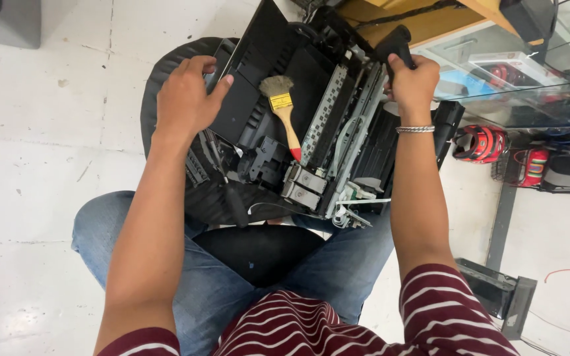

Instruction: Cleaning and reassembling internal components of a printer using a brush and hands

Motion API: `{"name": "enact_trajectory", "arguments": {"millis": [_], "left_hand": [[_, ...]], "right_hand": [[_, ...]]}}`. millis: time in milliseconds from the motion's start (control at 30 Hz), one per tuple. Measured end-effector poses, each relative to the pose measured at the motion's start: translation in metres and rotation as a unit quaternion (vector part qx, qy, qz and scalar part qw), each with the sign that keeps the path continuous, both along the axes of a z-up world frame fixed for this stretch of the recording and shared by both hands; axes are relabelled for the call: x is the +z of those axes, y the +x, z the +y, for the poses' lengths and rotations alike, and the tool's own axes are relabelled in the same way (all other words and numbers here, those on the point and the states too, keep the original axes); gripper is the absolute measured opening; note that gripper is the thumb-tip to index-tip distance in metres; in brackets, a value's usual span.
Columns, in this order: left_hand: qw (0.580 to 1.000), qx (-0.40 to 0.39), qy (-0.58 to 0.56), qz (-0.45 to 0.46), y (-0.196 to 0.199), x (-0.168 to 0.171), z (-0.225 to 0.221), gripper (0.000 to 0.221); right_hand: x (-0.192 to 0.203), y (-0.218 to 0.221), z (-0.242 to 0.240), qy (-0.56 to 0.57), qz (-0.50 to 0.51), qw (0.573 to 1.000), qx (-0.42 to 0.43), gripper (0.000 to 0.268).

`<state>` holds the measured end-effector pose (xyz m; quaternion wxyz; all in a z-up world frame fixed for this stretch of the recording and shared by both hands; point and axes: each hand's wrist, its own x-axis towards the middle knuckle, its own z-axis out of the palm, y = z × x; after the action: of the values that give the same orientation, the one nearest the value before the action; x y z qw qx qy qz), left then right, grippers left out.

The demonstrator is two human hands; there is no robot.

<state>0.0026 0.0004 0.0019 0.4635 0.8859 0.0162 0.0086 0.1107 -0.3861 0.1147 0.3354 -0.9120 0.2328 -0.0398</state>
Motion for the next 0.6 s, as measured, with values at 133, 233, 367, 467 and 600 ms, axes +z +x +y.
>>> {"name": "enact_trajectory", "arguments": {"millis": [133,233,367,467,600], "left_hand": [[1.000,-0.004,0.004,0.007,0.000,0.000,0.001,0.045],[1.000,-0.004,0.003,-0.008,0.000,0.002,0.001,0.045],[1.000,-0.002,0.002,0.001,-0.001,0.004,0.001,0.045],[1.000,-0.004,0.002,0.005,-0.001,0.003,-0.001,0.045],[1.000,-0.001,0.005,-0.014,-0.001,0.003,0.001,0.043]], "right_hand": [[-0.004,-0.004,0.007,-0.043,-0.009,0.999,0.027,0.034],[0.009,-0.006,0.029,0.172,0.008,0.985,-0.002,0.021],[-0.004,0.001,0.024,0.109,-0.046,0.993,0.003,0.026],[-0.009,0.002,0.025,-0.013,-0.052,0.998,0.038,0.040],[-0.002,0.003,0.044,0.168,-0.033,0.985,0.019,0.022]]}}
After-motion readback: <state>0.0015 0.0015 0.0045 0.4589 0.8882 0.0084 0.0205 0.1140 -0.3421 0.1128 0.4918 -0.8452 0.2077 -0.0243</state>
